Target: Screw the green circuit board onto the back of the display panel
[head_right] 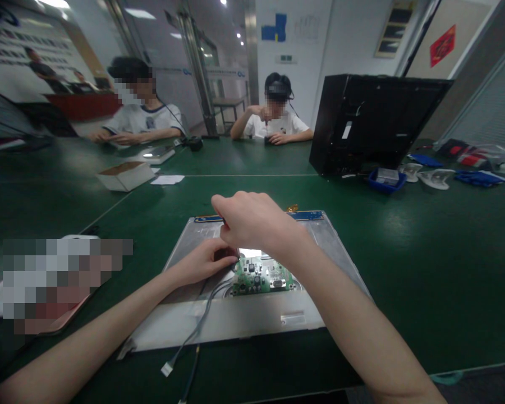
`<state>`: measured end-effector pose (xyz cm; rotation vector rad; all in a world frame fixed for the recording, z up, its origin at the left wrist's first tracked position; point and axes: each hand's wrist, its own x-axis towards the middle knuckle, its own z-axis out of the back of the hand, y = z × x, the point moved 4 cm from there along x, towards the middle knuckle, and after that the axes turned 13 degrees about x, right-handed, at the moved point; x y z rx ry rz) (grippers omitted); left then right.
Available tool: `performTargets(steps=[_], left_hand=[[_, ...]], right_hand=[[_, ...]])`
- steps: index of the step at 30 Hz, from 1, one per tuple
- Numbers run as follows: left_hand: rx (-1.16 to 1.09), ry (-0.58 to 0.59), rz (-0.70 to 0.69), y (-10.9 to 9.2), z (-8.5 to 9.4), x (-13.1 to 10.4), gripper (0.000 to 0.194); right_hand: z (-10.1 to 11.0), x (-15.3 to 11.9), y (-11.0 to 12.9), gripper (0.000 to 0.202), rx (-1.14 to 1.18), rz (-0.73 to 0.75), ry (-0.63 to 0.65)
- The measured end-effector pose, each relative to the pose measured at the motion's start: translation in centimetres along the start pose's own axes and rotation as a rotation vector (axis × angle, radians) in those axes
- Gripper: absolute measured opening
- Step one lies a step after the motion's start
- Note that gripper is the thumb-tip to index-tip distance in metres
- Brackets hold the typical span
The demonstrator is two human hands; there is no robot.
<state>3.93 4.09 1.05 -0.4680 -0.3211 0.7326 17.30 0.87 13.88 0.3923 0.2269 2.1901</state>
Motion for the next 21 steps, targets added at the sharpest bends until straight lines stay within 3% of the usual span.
performTargets(steps=[3, 7, 14, 21], left_hand=[[0.007, -0.001, -0.002, -0.08, 0.07, -0.01, 0.007], [0.013, 0.017, 0.003, -0.13, 0.06, -0.03, 0.006], [0.020, 0.000, 0.015, -0.03, 0.01, -0.02, 0.006], [-0.001, 0.006, 0.016, 0.23, -0.20, -0.04, 0.008]], right_hand=[[0.12, 0.14, -0.12, 0.014, -0.029, -0.058, -0.007], [0.24, 0.35, -0.25, 0.028, -0.008, -0.115, -0.005], [0.14, 0.26, 0.01, 0.016, -0.078, -0.074, -0.007], [0.33, -0.03, 0.18, 0.019, -0.061, 0.001, -0.018]])
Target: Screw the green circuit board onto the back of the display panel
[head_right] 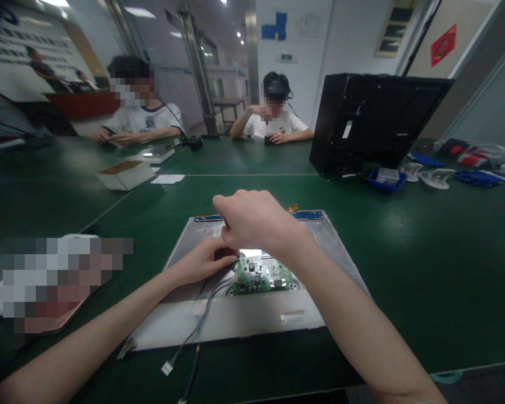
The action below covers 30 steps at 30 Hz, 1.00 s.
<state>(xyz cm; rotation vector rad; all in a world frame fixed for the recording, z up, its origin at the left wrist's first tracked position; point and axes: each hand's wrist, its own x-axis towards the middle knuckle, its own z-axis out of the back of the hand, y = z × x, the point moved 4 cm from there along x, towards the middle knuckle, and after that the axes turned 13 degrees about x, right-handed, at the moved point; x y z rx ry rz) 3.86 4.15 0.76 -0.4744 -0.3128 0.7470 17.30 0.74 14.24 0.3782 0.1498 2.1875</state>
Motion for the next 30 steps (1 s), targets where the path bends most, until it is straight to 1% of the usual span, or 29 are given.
performTargets(steps=[6, 9, 12, 14, 17, 20, 22, 24, 26, 30], left_hand=[[0.001, 0.002, -0.003, -0.13, 0.09, -0.02, 0.007], [-0.001, 0.010, 0.001, -0.12, 0.08, -0.07, 0.008], [-0.020, 0.012, -0.008, -0.02, 0.02, -0.11, 0.008], [-0.022, 0.007, -0.007, 0.06, 0.03, -0.11, 0.008], [-0.014, 0.015, -0.002, 0.03, 0.05, -0.05, 0.007], [-0.011, 0.014, -0.009, -0.20, 0.16, 0.03, 0.006], [-0.011, 0.009, -0.011, -0.33, 0.21, 0.05, 0.007], [-0.014, 0.013, -0.010, -0.37, 0.17, 0.05, 0.007], [-0.016, 0.013, -0.009, -0.30, 0.09, 0.03, 0.007], [-0.021, 0.014, -0.010, -0.06, -0.07, 0.03, 0.009]], right_hand=[[-0.18, 0.25, -0.38, 0.018, -0.008, -0.076, 0.035], [-0.19, 0.18, -0.18, 0.015, 0.004, -0.035, 0.039], [-0.18, -0.04, 0.20, 0.024, 0.076, 0.036, 0.065], [-0.15, -0.15, 0.33, 0.027, 0.102, 0.054, 0.084], [0.02, -0.10, 0.22, 0.022, 0.072, 0.028, 0.057], [0.07, 0.06, -0.07, 0.026, 0.041, -0.011, 0.021], [0.01, 0.10, -0.12, 0.024, 0.033, -0.005, 0.008], [-0.01, 0.04, -0.03, 0.017, 0.029, 0.020, -0.008], [-0.04, -0.07, 0.05, 0.013, 0.032, 0.031, -0.006], [-0.10, -0.19, 0.09, 0.018, 0.049, 0.030, 0.030]])
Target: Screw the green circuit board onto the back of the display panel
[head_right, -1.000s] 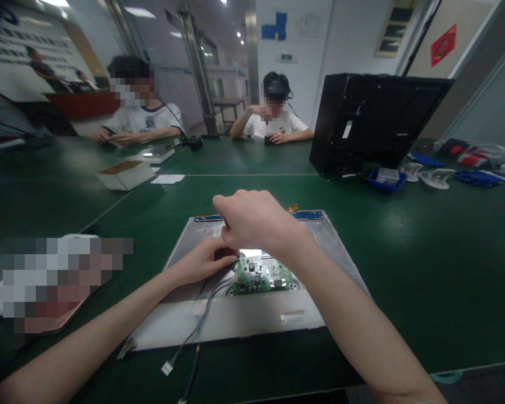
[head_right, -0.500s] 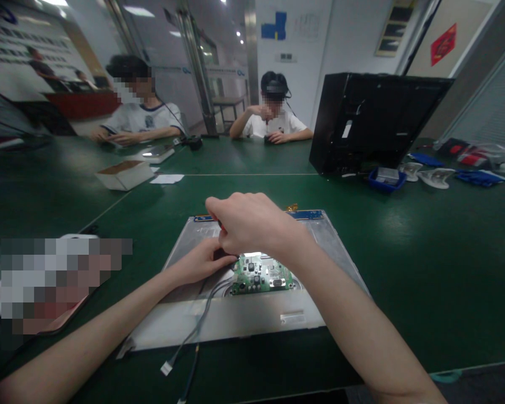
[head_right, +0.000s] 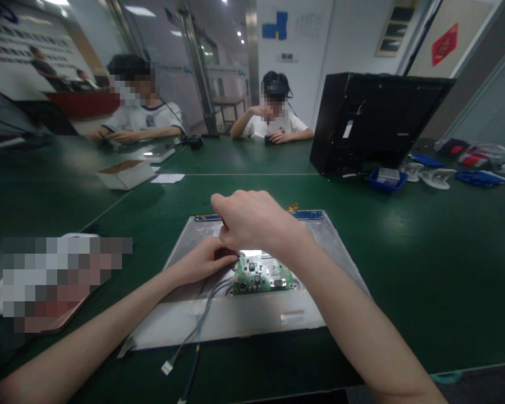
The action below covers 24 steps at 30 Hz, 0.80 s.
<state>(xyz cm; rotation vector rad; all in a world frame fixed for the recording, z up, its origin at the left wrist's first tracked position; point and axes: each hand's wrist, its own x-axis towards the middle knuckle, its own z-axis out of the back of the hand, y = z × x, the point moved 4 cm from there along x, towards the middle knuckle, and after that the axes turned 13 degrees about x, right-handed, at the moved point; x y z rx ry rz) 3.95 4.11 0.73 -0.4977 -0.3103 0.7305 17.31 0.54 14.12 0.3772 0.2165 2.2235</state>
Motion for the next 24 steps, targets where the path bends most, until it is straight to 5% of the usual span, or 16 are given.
performTargets(steps=[24], left_hand=[[0.026, 0.008, 0.001, -0.48, 0.36, -0.15, 0.007]], right_hand=[[0.16, 0.30, -0.50, 0.021, -0.056, -0.066, -0.010]])
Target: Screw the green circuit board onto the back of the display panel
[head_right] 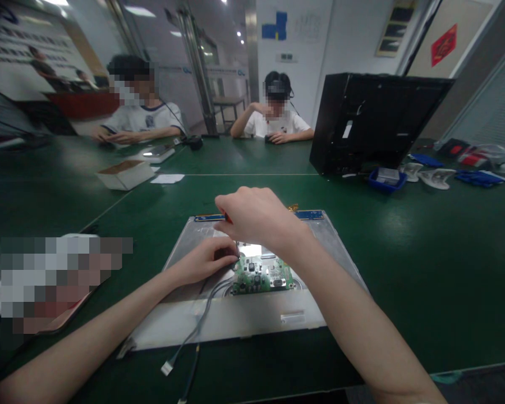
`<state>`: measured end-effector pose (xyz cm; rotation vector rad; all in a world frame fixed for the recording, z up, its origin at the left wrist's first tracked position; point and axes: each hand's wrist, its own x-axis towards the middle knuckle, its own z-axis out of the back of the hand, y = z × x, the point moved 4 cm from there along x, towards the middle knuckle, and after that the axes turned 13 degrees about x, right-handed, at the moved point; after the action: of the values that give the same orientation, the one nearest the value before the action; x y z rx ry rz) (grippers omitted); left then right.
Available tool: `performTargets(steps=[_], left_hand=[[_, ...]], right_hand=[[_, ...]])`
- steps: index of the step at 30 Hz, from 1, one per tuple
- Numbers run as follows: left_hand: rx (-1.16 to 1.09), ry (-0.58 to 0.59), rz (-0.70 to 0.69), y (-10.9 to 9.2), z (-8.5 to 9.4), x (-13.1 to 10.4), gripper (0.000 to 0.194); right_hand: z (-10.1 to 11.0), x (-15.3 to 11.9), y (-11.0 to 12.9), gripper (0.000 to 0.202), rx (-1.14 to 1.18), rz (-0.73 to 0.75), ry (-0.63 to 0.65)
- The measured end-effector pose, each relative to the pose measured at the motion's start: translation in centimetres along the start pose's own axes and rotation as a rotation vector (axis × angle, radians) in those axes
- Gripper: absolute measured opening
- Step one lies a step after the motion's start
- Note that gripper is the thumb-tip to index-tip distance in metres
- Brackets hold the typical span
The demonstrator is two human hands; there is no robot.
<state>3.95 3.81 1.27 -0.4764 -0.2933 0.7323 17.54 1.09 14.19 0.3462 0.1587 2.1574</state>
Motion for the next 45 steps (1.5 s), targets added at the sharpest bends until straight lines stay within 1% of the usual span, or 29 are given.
performTargets(steps=[2, 7, 9, 13, 17, 22, 26, 27, 29, 31, 32, 37, 40, 42, 45], left_hand=[[0.008, -0.004, 0.002, 0.05, -0.03, -0.03, 0.008], [-0.005, -0.005, -0.010, 0.19, -0.15, -0.01, 0.009], [0.001, -0.006, -0.019, 0.14, -0.13, 0.00, 0.008], [0.029, -0.017, -0.040, 0.00, -0.11, -0.05, 0.008], [0.062, -0.043, -0.060, 0.00, -0.13, -0.16, 0.007], [0.065, -0.045, -0.082, 0.07, -0.27, -0.25, 0.007], [0.076, -0.059, -0.100, 0.12, -0.34, -0.23, 0.006], [0.080, -0.066, -0.107, 0.13, -0.36, -0.21, 0.006], [0.088, -0.087, -0.118, 0.16, -0.39, -0.16, 0.006], [0.091, -0.103, -0.123, 0.23, -0.44, -0.13, 0.006], [0.088, -0.107, -0.126, 0.27, -0.47, -0.12, 0.006], [0.081, -0.091, -0.126, 0.25, -0.54, -0.15, 0.007], [0.097, -0.082, -0.119, 0.09, -0.43, -0.18, 0.007], [0.101, -0.084, -0.120, 0.01, -0.37, -0.19, 0.007], [0.101, -0.088, -0.124, 0.05, -0.39, -0.17, 0.007]], right_hand=[[-0.03, -0.03, 0.09, 0.017, -0.001, 0.010, -0.003], [0.00, -0.17, 0.31, 0.018, 0.018, 0.031, 0.006], [0.07, -0.11, 0.27, 0.018, 0.017, 0.015, -0.002], [0.18, 0.04, 0.10, 0.025, 0.007, -0.034, -0.012], [0.13, -0.01, 0.21, 0.015, 0.003, -0.002, -0.008], [0.00, -0.04, 0.32, 0.019, 0.043, 0.042, -0.008], [0.00, 0.13, 0.18, 0.030, 0.037, -0.002, -0.023], [0.01, 0.15, 0.15, 0.030, 0.026, -0.016, -0.028], [0.03, 0.11, 0.19, 0.024, 0.002, -0.022, -0.036], [0.06, 0.01, 0.33, 0.015, -0.011, 0.000, -0.043], [0.07, -0.05, 0.40, 0.014, -0.010, 0.013, -0.041], [0.01, -0.08, 0.35, 0.018, 0.018, 0.021, -0.015], [-0.05, 0.10, 0.15, 0.030, 0.027, 0.006, -0.025], [-0.10, 0.18, 0.10, 0.033, 0.041, 0.006, -0.029], [-0.11, 0.12, 0.16, 0.023, 0.044, 0.014, -0.030]])
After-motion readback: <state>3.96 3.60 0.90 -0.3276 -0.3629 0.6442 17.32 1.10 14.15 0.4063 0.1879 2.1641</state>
